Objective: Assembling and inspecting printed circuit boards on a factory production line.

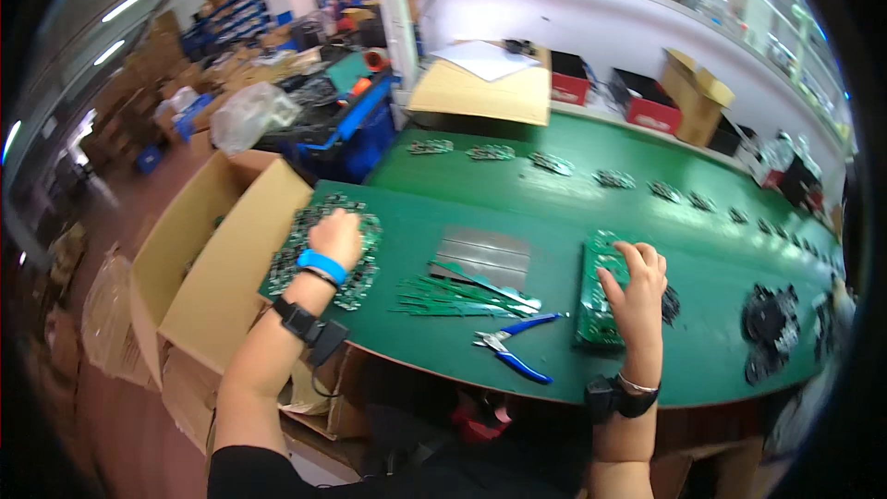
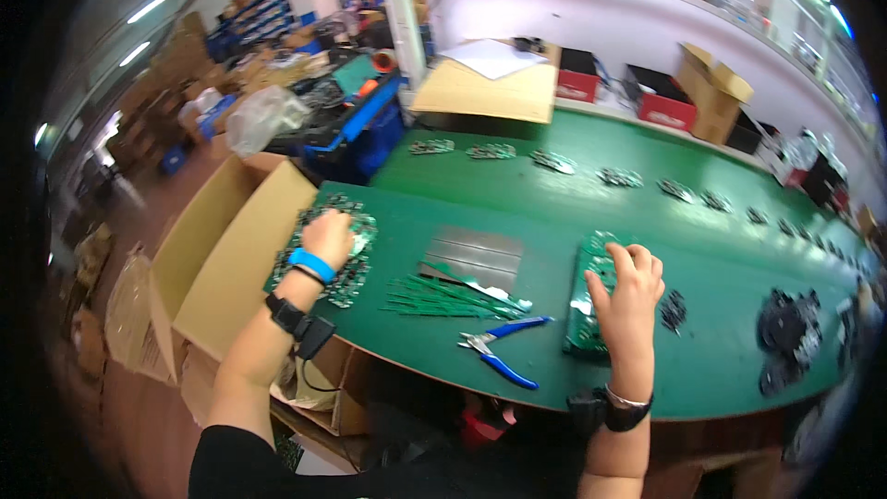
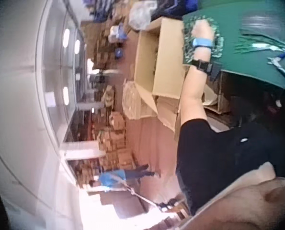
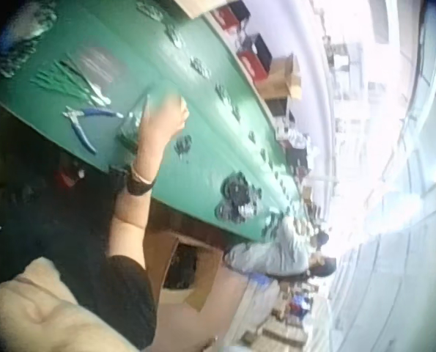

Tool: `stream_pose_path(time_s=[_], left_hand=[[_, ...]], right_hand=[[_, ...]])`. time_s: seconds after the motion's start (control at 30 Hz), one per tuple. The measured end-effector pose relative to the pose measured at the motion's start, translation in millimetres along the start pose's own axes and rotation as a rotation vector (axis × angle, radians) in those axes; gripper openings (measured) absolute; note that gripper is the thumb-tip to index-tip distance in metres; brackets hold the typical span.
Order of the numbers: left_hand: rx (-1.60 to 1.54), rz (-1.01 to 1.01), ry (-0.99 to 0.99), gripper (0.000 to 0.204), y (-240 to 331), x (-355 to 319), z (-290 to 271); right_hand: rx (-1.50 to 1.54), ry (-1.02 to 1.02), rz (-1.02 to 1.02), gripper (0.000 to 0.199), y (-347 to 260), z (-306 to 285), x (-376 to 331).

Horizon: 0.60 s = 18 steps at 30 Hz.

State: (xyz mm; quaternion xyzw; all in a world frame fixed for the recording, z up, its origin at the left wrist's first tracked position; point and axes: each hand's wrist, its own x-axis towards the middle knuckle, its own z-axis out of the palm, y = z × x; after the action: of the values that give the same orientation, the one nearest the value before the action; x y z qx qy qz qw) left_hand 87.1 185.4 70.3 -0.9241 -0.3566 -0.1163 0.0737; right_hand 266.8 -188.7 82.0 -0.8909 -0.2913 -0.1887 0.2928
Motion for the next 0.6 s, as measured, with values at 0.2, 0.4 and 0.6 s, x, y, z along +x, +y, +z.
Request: stream_pose_path(time_s=[0.2, 0.4, 0.6], left_hand=[[-0.219, 0.127, 0.298, 0.023, 25.6, -31.6, -9.2], [-0.976, 0.376, 0.123, 0.019, 73.9, -86.8, -12.4], [-1.815, 0.155, -0.604, 0.025, 119.5, -126.8, -5.7]], right_hand=[[-0.275, -0.138, 0.233, 0.105, -6.5, 20.2, -35.4], [-0.220, -0.215, 0.353, 0.097, -1.3, 15.2, -27.4], [0.277, -0.134, 0.261, 0.086, 21.1, -10.5, -33.3]])
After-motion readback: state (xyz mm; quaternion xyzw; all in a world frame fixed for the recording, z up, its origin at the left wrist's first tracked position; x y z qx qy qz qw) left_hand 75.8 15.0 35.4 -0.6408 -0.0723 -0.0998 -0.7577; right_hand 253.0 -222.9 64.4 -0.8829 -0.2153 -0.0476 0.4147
